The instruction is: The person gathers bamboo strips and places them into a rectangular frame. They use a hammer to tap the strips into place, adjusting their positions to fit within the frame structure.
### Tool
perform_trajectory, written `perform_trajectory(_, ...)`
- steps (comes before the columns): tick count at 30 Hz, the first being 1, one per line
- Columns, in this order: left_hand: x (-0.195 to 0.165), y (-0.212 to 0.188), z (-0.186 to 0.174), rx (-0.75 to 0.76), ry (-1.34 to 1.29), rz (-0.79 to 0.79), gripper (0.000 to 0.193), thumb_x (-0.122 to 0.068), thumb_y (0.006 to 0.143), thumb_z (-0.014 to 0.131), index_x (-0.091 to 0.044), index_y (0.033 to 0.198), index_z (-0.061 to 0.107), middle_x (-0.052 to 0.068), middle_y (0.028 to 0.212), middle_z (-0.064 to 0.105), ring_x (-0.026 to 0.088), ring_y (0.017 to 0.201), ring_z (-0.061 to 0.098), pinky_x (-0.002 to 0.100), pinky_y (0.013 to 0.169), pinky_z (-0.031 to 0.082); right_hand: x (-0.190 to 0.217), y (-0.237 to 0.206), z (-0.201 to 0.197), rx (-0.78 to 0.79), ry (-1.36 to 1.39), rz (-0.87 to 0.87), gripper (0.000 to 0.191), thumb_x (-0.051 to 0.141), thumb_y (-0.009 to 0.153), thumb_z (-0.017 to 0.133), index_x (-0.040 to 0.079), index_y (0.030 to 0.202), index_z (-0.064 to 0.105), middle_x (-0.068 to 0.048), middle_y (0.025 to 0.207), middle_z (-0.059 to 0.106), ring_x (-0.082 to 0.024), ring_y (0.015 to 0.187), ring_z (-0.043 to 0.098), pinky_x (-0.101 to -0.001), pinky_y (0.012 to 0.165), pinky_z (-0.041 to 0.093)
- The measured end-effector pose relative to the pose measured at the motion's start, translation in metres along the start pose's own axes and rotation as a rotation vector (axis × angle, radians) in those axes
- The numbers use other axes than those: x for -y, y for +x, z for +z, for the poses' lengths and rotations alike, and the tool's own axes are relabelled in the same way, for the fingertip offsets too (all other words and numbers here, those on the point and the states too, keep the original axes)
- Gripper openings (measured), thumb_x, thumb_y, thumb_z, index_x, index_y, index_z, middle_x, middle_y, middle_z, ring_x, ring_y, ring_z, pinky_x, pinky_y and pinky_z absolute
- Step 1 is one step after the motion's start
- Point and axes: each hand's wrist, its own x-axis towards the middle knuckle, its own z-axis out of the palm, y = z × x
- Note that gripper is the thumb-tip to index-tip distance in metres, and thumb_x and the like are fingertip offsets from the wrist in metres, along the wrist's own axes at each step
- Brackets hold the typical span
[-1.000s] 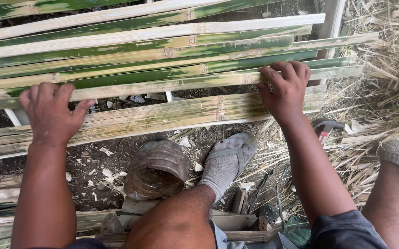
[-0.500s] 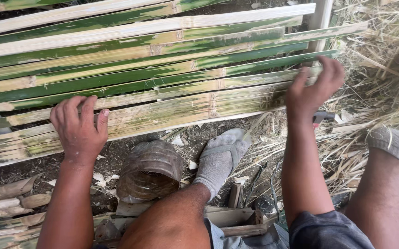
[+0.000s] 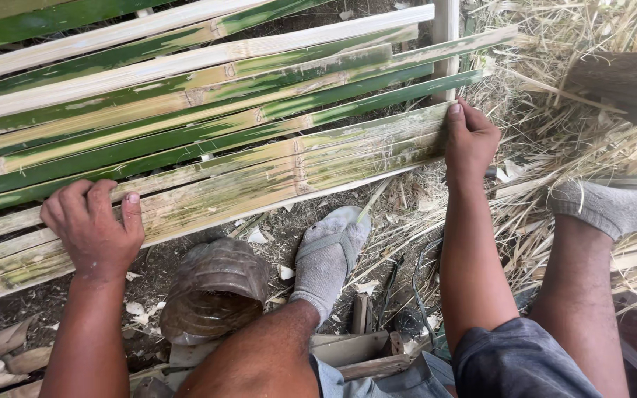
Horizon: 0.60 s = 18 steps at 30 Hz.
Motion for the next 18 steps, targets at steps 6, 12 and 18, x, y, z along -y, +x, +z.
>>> perform_trajectory(6,-0.011,0.007,-0.001,-0.043,-0.007,-0.015,0.022,-0.027,0.111,0.063,-0.007,0.121,0.058,0.013,0.127,0.045,0.031,0.126,0.043,0.052,0.116,0.032,0.002,-0.007,0.004,0.041,-0.179,-0.142,0.03,0.011,0.105,0.066,-0.004,0.13,0.07,-0.016,0.123,0.071,-0.022,0.116,0.066,-0.0338,0.105,0.05)
perform_trajectory(12,-0.049,0.036,-0.001,-0.087,-0.061,0.052,0.029,-0.028,0.11,0.064,-0.005,0.128,0.06,0.014,0.128,0.047,0.031,0.127,0.045,0.055,0.117,0.033,0.04,-0.029,0.028,-0.01,-0.572,-0.557,0.042,0.004,0.106,0.065,-0.007,0.145,0.054,-0.024,0.147,0.044,-0.041,0.137,0.043,-0.0494,0.116,0.039)
perform_trajectory(18,-0.056,0.061,-0.017,-0.045,-0.071,0.03,0.033,-0.029,0.101,0.077,-0.012,0.128,0.068,0.008,0.126,0.053,0.029,0.127,0.049,0.052,0.113,0.035,0.087,-0.035,0.071,0.265,-0.712,-0.844,0.036,0.01,0.094,0.078,0.011,0.129,0.068,-0.013,0.132,0.061,-0.039,0.128,0.051,-0.0522,0.109,0.04)
